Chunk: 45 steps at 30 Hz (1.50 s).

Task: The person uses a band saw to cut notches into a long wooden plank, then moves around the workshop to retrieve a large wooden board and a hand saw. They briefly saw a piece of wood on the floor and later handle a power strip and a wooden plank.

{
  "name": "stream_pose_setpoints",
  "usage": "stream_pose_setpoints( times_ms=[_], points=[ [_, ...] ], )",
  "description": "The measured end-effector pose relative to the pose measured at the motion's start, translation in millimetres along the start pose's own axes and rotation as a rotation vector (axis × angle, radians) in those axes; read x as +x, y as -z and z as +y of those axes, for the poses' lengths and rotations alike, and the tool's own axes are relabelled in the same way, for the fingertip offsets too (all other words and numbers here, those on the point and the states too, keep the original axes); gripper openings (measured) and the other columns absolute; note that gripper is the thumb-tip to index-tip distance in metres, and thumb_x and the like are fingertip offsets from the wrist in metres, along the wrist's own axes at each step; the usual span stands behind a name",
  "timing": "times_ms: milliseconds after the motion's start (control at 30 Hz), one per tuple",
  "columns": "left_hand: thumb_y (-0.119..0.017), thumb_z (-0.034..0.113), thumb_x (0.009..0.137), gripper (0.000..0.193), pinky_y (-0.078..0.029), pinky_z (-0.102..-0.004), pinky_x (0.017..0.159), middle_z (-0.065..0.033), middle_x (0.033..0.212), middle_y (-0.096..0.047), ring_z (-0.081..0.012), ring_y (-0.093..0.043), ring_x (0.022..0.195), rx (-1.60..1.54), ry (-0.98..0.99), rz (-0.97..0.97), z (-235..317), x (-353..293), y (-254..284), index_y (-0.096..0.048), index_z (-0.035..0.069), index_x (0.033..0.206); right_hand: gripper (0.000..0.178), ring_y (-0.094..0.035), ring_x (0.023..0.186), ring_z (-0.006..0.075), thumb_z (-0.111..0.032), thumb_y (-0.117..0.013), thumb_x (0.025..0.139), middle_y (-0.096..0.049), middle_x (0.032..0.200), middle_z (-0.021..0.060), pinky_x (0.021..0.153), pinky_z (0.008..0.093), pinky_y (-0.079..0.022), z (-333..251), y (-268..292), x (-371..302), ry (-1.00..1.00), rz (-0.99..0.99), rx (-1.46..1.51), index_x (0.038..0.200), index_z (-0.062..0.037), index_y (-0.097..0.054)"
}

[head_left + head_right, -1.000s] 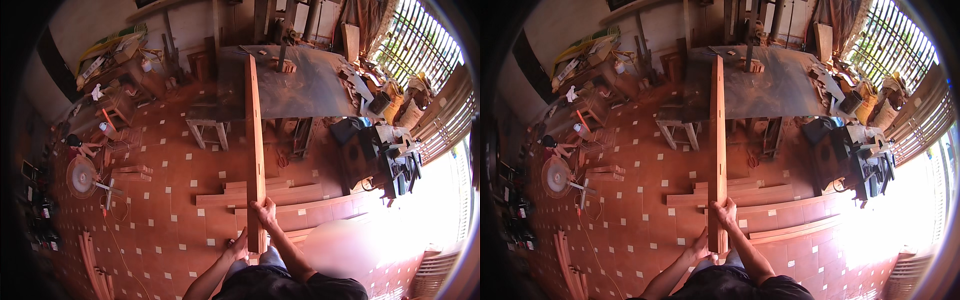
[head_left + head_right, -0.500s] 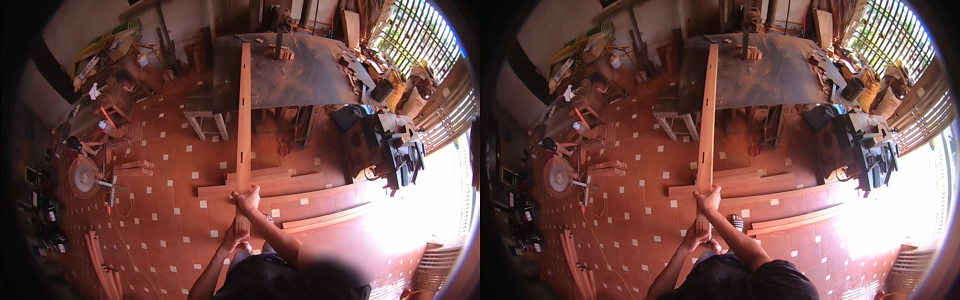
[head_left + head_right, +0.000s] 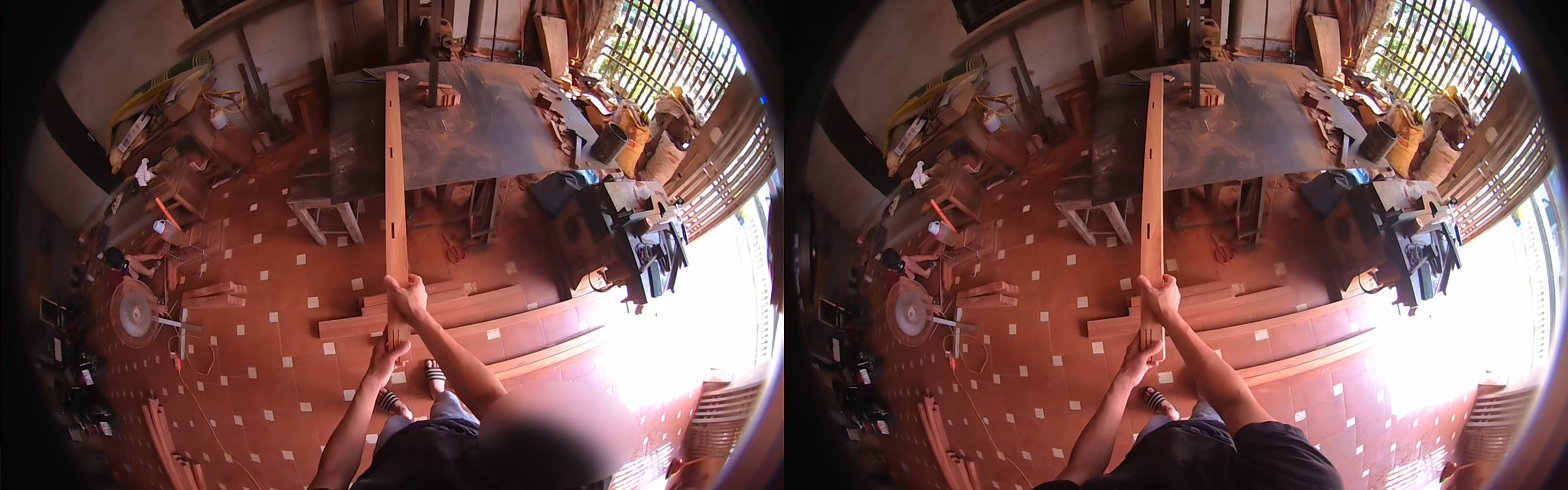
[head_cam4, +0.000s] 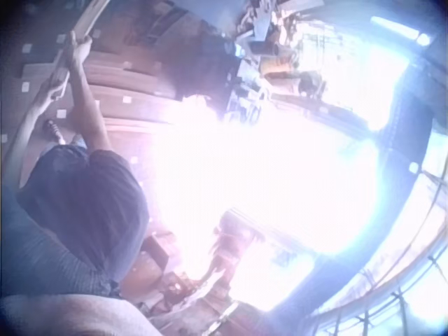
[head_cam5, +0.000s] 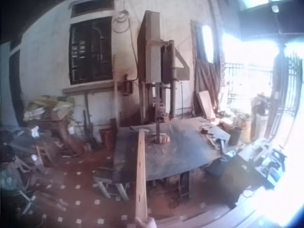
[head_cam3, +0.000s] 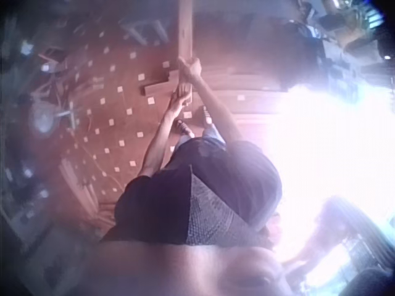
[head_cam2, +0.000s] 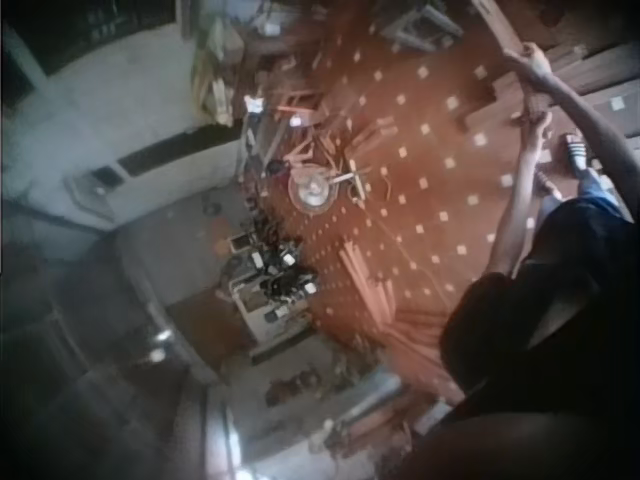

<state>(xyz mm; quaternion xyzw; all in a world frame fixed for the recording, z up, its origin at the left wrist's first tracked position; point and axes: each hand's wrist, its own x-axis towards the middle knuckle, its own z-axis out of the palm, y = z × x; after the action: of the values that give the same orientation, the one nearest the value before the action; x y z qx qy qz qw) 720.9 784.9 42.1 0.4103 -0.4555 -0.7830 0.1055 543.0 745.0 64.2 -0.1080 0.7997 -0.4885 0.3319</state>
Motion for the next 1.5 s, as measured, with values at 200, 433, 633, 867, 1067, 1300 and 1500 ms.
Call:
stream_pose_setpoints(
  times_ms=[200,433,633,867,1067,1300,1500],
  points=[
    [-0.078,0.035,0.087,0.064,-0.052,-0.0266,0.066,0.002,0.107,-0.062,-0.0098,-0.06,0.084,-0.062,0.01,0.027,30.9,60.6,-26.2,-0.049,0.02,0.142,0.067,-0.067,0.099,0.0266,-0.053,-0.067,0.089,-0.07,0.11,0.0191,0.082,0.0379,-0.054,60.4,42.5,17.4,-0.117,0.07,0.0,0.128,0.0013,-0.059],
    [-0.077,0.033,0.09,0.042,-0.054,-0.0273,0.074,0.0042,0.112,-0.063,-0.009,-0.061,0.095,-0.165,-0.009,0.057,41.0,96.7,-43.0,-0.058,0.018,0.124,0.05,-0.062,0.072,0.0181,-0.042,-0.064,0.092,-0.068,0.104,0.0111,0.062,0.0337,-0.053,154.5,97.3,-1.2,-0.455,0.009,0.309,0.122,-0.0014,-0.062],
    [-0.076,0.029,0.091,0.026,-0.056,-0.0315,0.083,0.0014,0.099,-0.067,-0.0169,-0.069,0.096,-0.332,-0.018,-0.034,16.3,95.0,-25.9,-0.062,0.016,0.109,0.032,-0.053,0.057,0.0125,-0.032,-0.064,0.093,-0.06,0.083,0.0043,0.049,0.0278,-0.045,173.2,118.8,-32.9,-0.554,0.013,0.525,0.106,-0.0037,-0.06],
    [-0.071,0.045,0.092,0.04,-0.056,-0.0345,0.084,-0.0104,0.104,-0.067,-0.0246,-0.068,0.097,-0.538,0.14,0.0,27.8,72.0,-31.1,-0.061,0.011,0.11,0.027,-0.057,0.064,0.0134,-0.036,-0.06,0.096,-0.063,0.085,0.0024,0.058,0.0291,-0.048,183.6,125.7,-32.1,-0.557,-0.125,0.59,0.098,-0.0091,-0.057],
    [-0.072,0.05,0.09,0.046,-0.054,-0.0363,0.082,-0.0068,0.101,-0.065,-0.0211,-0.067,0.093,-0.344,0.099,0.091,22.5,70.5,-41.2,-0.061,0.012,0.112,0.021,-0.052,0.059,0.0112,-0.031,-0.057,0.097,-0.057,0.074,-0.0007,0.053,0.0269,-0.043,178.0,126.3,-34.8,-0.594,-0.145,0.643,0.089,-0.0119,-0.055],
    [-0.072,0.05,0.09,0.045,-0.052,-0.0333,0.077,-0.0024,0.101,-0.066,-0.0173,-0.066,0.09,-0.257,0.121,0.133,19.7,69.1,-30.2,-0.062,0.015,0.116,0.017,-0.046,0.053,0.0099,-0.022,-0.057,0.095,-0.05,0.068,-0.0023,0.047,0.0268,-0.036,170.9,118.5,-45.7,-0.64,-0.156,0.676,0.082,-0.0133,-0.05],
    [-0.071,0.049,0.09,0.047,-0.052,-0.0324,0.076,-0.003,0.101,-0.067,-0.017,-0.066,0.09,-0.214,0.133,0.132,32.3,73.4,-35.3,-0.061,0.015,0.122,0.018,-0.042,0.046,0.0084,-0.018,-0.056,0.093,-0.045,0.062,-0.0035,0.04,0.0262,-0.033,202.5,124.0,-31.4,-0.627,-0.194,0.796,0.079,-0.014,-0.046]
  ],
)
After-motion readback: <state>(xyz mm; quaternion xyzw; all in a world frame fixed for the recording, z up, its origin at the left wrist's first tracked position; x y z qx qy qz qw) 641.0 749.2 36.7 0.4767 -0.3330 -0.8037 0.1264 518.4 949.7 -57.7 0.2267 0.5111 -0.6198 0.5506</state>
